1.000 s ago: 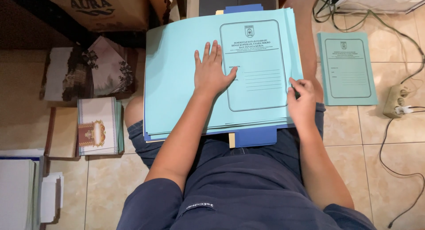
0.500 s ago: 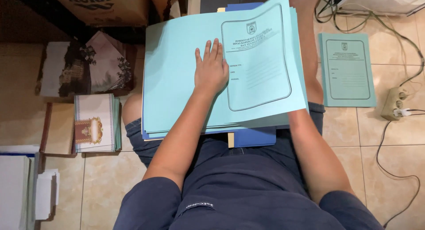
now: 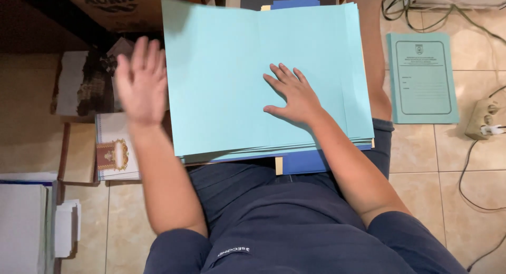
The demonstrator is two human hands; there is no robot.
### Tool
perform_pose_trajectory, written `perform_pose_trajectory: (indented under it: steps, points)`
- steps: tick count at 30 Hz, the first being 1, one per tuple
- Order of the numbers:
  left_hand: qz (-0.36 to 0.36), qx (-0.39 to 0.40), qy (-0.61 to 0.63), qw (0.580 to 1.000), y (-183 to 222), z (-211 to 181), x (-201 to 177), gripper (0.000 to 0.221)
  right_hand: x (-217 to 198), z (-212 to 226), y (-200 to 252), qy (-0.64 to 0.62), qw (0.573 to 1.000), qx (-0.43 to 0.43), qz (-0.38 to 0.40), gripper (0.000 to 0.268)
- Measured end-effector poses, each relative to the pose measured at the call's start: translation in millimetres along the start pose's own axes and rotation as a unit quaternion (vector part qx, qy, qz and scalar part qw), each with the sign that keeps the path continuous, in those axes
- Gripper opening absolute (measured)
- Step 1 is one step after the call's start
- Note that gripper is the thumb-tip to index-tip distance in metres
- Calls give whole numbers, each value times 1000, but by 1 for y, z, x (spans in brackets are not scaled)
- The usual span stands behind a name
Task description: Pressing down on a stack of light blue folders to flatten them and flipping through them.
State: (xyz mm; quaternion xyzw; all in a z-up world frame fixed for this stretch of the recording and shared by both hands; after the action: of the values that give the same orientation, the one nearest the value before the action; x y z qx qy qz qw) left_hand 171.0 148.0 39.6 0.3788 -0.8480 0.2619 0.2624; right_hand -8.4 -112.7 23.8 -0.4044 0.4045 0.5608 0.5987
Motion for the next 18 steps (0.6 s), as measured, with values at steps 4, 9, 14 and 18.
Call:
perform_pose_trajectory:
  steps: [4, 9, 14, 18]
  points:
    - [-220, -71, -345, 910, 27, -51, 99, 71, -1, -12, 3, -49, 998, 1, -34, 71]
    - [22, -24, -691, 722, -33, 103, 144, 50, -4, -32, 7, -196, 974, -9, -112, 51]
    - [70, -18, -847, 526, -110, 227, 100, 56, -7, -36, 5, -216, 968, 8, -130, 54]
    - [90, -65, -853, 511, -91, 235, 110, 63, -14, -44, 6, -284, 945, 48, -157, 51]
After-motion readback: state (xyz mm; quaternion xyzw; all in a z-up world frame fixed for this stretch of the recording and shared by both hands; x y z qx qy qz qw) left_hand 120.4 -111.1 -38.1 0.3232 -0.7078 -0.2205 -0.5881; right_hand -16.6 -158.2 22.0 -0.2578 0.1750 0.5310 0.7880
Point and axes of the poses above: each hand's wrist, its own y-axis away from the middle knuckle, its own x-axis out of the palm, z = x × y, the point moved 10 cm from there along -y, towards the middle knuckle
